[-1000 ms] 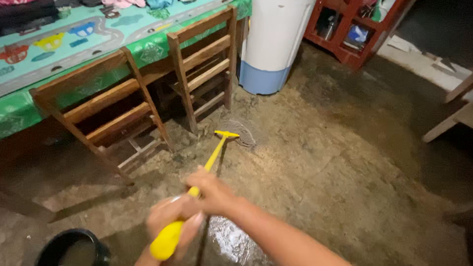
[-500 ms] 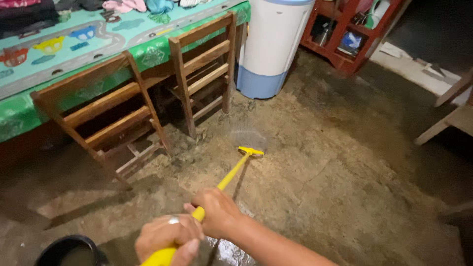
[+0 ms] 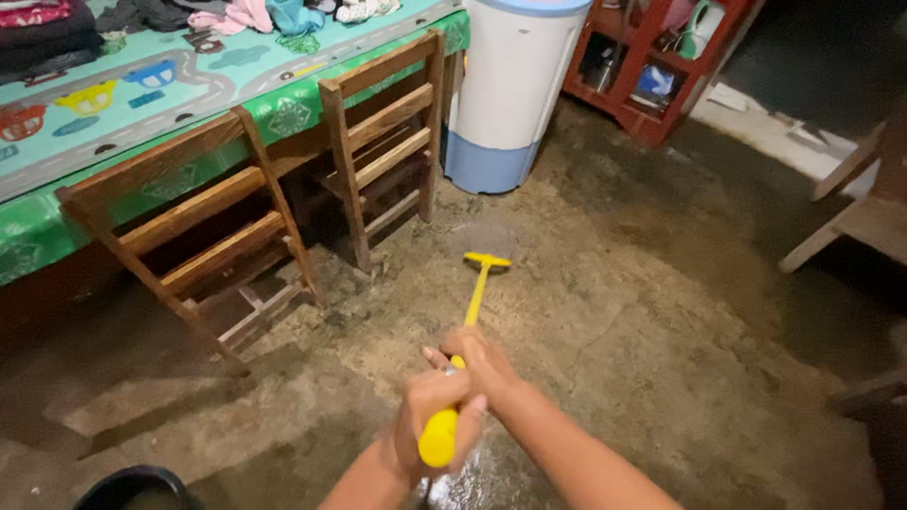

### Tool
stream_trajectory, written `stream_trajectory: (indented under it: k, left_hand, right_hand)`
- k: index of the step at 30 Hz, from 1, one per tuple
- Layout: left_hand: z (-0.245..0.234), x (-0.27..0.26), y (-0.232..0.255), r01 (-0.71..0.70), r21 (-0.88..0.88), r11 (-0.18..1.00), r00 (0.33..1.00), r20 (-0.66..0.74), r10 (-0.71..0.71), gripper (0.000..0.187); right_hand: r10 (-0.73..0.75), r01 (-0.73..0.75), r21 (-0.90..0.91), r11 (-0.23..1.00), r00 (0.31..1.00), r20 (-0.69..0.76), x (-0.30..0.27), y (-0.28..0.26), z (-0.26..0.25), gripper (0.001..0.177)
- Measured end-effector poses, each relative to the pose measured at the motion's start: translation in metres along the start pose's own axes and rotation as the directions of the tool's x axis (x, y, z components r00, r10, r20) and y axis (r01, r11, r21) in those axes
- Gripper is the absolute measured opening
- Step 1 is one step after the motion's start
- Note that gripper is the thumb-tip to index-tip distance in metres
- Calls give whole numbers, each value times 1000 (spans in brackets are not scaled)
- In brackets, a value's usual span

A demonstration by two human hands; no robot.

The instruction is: The person mops the concrete floor using a yellow mop, repeatedly pushing it across the wet surface, wringing the mop head by hand into a black bucket, and continuing to mop around furniture.

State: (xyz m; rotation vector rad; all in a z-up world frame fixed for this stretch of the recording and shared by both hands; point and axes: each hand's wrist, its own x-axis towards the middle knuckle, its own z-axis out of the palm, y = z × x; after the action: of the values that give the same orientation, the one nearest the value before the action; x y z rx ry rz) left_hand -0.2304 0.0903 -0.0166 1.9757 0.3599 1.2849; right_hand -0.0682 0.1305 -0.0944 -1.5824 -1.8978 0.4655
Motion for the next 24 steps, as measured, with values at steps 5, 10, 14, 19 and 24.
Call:
stream_trajectory:
  k: [5, 10, 14, 19, 24]
  left_hand:
    - [7, 17, 36, -266, 18, 964, 961, 77, 264, 28]
    - [52, 14, 31, -309, -3, 951, 937, 169, 305, 28]
    - [100, -20, 16, -202, -27, 979, 893, 404, 196, 32]
    - [183, -89, 45, -199, -110, 974, 768, 600, 224, 16]
    - [256, -123, 139, -212, -180, 961, 805, 525, 276, 11]
  right_hand:
    - [3, -3, 73, 997, 1000, -5, -37, -23, -26, 45]
    - [-111, 126, 112, 986, 985, -135, -64, 10, -35, 41]
    - [-478, 503, 82, 860, 852, -214, -131, 37, -61, 37]
    - [-127, 172, 420, 891, 983, -131, -264, 28, -66, 37]
    - [-129, 367, 158, 917, 645, -753, -319, 12, -52, 28]
